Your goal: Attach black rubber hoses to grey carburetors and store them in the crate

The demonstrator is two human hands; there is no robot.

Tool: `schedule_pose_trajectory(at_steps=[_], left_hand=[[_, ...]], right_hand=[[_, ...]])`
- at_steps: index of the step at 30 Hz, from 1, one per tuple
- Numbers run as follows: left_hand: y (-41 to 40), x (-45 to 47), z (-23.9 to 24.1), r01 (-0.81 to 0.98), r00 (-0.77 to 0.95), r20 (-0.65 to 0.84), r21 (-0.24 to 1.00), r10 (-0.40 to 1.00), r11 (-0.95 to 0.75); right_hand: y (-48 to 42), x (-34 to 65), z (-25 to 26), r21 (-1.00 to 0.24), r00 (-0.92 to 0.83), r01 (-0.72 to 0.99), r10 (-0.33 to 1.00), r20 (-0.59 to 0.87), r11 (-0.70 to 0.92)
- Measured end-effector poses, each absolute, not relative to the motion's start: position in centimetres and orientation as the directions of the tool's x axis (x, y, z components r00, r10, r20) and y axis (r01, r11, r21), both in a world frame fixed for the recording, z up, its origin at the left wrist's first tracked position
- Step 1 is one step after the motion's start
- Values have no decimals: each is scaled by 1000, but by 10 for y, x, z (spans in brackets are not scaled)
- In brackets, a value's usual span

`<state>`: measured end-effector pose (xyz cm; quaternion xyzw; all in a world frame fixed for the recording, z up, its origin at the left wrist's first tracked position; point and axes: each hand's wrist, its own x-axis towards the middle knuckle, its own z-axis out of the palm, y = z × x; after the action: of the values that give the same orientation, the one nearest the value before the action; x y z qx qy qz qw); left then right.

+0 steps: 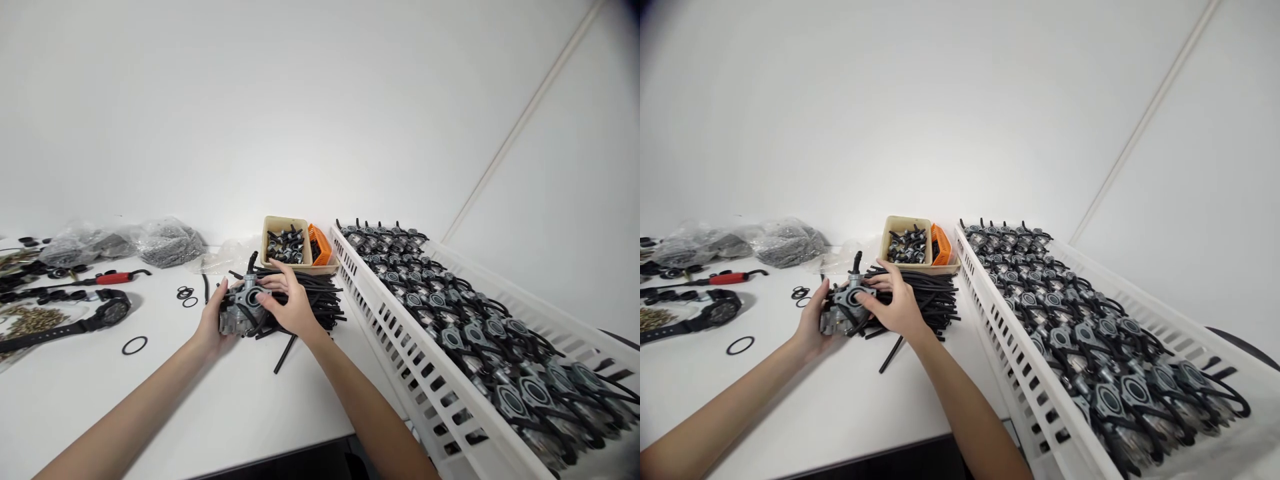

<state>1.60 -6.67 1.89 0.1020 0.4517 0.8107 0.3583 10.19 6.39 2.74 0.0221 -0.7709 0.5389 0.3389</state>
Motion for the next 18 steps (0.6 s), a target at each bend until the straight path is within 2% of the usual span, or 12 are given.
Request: schedule_pose_trajectory(at_steps=[4, 8, 15, 18], left_hand=[[-70, 21, 19, -560, -573, -175, 796, 800, -227], [-73, 24, 16, -582, -441, -208, 807, 873, -101], [-72, 26, 16, -620, -472, -253, 776, 844, -115], [-70, 27, 19, -607, -554, -243, 772, 796, -187]], right_hand=[[67, 97, 31, -875, -746, -430, 458, 484, 224], [66, 99, 37, -935, -852, -352, 401, 335, 34], [64, 102, 38, -941, -877, -339, 357, 321, 14], [68, 99, 35, -916, -846, -400, 374, 380, 25]])
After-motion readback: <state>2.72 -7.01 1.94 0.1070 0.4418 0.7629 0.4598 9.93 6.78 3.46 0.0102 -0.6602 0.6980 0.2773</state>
